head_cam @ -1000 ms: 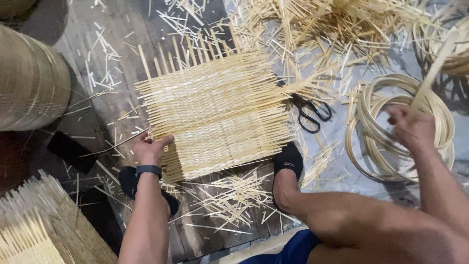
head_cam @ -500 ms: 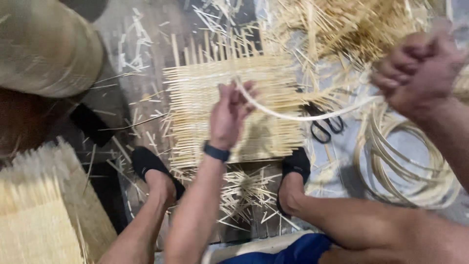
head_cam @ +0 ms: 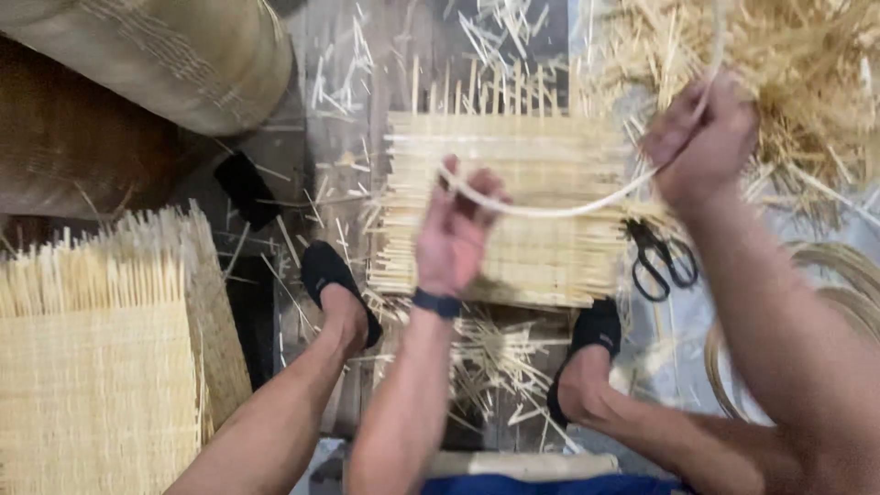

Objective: Trim and assemble components for a woven bamboo basket base.

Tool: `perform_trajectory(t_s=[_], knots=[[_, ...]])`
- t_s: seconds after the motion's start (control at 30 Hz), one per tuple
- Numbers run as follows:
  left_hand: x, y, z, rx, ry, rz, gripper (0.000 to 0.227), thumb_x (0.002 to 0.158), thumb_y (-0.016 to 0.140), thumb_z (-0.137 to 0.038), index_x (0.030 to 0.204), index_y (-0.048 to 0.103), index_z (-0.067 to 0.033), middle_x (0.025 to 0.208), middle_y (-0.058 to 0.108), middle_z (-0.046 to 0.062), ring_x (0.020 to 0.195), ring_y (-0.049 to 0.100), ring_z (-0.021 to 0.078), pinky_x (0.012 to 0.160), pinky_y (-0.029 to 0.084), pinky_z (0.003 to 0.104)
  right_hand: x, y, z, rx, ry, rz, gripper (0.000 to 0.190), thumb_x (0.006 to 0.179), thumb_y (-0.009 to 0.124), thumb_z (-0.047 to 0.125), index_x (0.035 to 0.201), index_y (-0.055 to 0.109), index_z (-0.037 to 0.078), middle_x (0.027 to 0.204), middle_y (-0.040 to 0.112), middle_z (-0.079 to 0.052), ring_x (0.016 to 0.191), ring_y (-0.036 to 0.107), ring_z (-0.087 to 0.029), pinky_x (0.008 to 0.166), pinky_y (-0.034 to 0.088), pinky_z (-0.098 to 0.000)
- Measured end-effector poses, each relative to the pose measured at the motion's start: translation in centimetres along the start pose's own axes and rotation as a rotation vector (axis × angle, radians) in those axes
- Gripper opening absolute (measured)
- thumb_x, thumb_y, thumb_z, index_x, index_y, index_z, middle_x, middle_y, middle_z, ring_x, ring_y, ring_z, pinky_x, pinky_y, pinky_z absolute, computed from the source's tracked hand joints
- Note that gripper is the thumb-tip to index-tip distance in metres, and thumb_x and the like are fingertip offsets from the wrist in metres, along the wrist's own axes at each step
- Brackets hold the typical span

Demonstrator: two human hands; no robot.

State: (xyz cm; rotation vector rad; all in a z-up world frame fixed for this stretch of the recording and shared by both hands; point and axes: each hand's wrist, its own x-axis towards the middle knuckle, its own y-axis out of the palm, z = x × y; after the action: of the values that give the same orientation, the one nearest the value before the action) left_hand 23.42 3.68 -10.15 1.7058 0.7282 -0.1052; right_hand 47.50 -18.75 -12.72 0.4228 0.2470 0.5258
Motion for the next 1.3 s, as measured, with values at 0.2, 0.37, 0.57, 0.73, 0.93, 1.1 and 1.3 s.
perform_trajectory(t_s=[0.2, 0.37, 0.57, 0.73, 0.93, 1.1, 1.3], knots=[[0.9, -3.9, -0.6, 0.071, 0.153, 0.304, 0.040, 0.105, 0.060, -0.034, 0.132, 0.058, -0.0057, 0.086, 0.065, 0.002, 0.072, 0.060, 0.0123, 0.065, 0.053, 0.029, -3.7, 10.4, 0.1, -0.618, -0.485, 0.295, 0.048, 0.113, 0.053, 0.050, 0.088, 0.056, 0.009, 0.070, 0.047, -0.002, 0.061, 0.046, -0.016, 0.059, 0.042, -0.0328], [-0.8, 1.3, -2.8, 0.543, -0.214, 0.262, 0.048, 0.109, 0.063, -0.043, 0.111, 0.059, 0.0042, 0.080, 0.051, -0.001, 0.062, 0.044, 0.0088, 0.049, 0.041, 0.024, -3.7, 15.0, 3.8, -1.590, -0.963, 0.688, 0.053, 0.102, 0.055, 0.056, 0.083, 0.059, 0.007, 0.070, 0.051, -0.004, 0.062, 0.052, -0.018, 0.066, 0.048, -0.0346], [0.7, 1.8, -2.8, 0.783, -0.398, 0.283, 0.095, 0.086, 0.024, -0.090, 0.075, 0.069, -0.0068, 0.066, 0.048, -0.001, 0.055, 0.043, 0.0080, 0.044, 0.038, 0.023, -3.7, 16.9, 2.4, -2.226, -0.778, 1.046, 0.053, 0.098, 0.045, 0.055, 0.069, 0.056, 0.011, 0.060, 0.050, 0.000, 0.052, 0.051, -0.015, 0.045, 0.047, -0.0289], [1.6, 1.8, -1.5, 0.932, -0.426, 0.389, 0.085, 0.078, 0.017, -0.099, 0.052, 0.034, -0.0193, 0.050, 0.032, -0.005, 0.041, 0.027, 0.0081, 0.037, 0.019, 0.025, -4.3, 17.3, 0.8, -2.172, -0.819, 0.940, 0.054, 0.102, 0.049, 0.047, 0.070, 0.057, 0.005, 0.059, 0.055, -0.004, 0.049, 0.053, -0.014, 0.040, 0.045, -0.0303], [1.5, 0.7, 0.2, 0.843, -0.394, 0.090, 0.083, 0.076, 0.018, -0.097, 0.054, 0.037, -0.0189, 0.052, 0.039, -0.004, 0.043, 0.029, 0.0072, 0.040, 0.020, 0.025, -4.8, 15.9, -0.6, -2.079, -0.729, 0.797, 0.027, 0.096, 0.060, 0.025, 0.075, 0.057, 0.009, 0.069, 0.059, -0.006, 0.061, 0.061, -0.017, 0.046, 0.048, -0.0337], [1.9, -0.8, -2.3, 0.824, -0.296, 0.167, 0.074, 0.090, 0.034, -0.080, 0.077, 0.060, -0.0124, 0.053, 0.038, -0.008, 0.042, 0.032, 0.0053, 0.038, 0.025, 0.022, -3.2, 13.3, 3.7, -1.753, -0.333, 0.457, 0.052, 0.093, 0.063, 0.053, 0.115, 0.066, 0.006, 0.095, 0.068, -0.009, 0.081, 0.068, -0.022, 0.068, 0.056, -0.0389], [4.8, -6.9, -6.9, 0.308, -0.002, 0.281, 0.052, 0.108, 0.060, -0.047, 0.104, 0.070, 0.0035, 0.066, 0.056, 0.001, 0.052, 0.042, 0.0102, 0.047, 0.038, 0.025, -2.9, 5.7, 5.5, -0.714, 0.216, 0.000, 0.057, 0.106, 0.048, 0.054, 0.114, 0.068, 0.001, 0.077, 0.058, -0.004, 0.069, 0.059, -0.016, 0.065, 0.054, -0.0344]])
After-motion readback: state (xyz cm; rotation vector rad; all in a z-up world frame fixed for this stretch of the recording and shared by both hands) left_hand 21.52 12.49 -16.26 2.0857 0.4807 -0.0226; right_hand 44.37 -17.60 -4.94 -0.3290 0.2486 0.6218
